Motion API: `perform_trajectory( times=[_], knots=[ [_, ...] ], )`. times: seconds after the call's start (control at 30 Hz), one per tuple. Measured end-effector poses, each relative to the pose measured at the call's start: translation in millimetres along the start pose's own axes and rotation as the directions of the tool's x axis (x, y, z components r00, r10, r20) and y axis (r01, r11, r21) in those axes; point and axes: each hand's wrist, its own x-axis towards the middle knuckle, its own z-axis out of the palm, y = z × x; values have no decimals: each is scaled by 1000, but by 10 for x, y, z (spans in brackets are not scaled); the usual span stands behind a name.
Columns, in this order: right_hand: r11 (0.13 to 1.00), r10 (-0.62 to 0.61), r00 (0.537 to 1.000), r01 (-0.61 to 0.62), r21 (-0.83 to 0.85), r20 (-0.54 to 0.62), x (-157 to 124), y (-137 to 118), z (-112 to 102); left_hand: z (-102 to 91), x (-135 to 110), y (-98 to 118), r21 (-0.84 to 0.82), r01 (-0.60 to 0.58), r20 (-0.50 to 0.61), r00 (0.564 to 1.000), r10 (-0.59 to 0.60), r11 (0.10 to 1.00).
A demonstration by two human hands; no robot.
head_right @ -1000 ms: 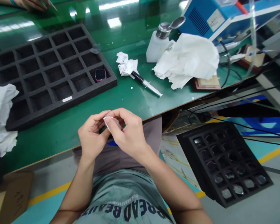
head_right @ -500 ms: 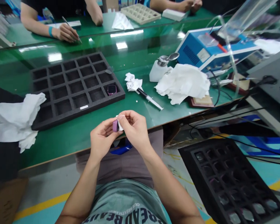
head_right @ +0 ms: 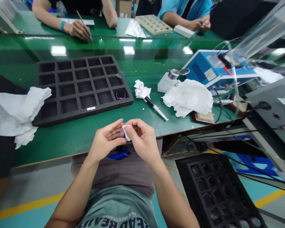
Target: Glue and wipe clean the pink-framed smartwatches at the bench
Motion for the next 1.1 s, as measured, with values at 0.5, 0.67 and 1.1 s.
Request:
perform_trajectory(
  times=[0.5,0.67,1.1],
  knots=[
    [886,-276,961,245,-393,-22,213,148,-132,18,-62,-66,-98,-89,-15,996,88,991],
    [860,-359,932,304,-411,-60,0,26,-195,20,-34,-47,-123,-112,-33,993,109,986],
    [991,-106,985,93,-97,-138,74,75,26,16,-12,-84,-49,-217,11,976,218,975]
  ],
)
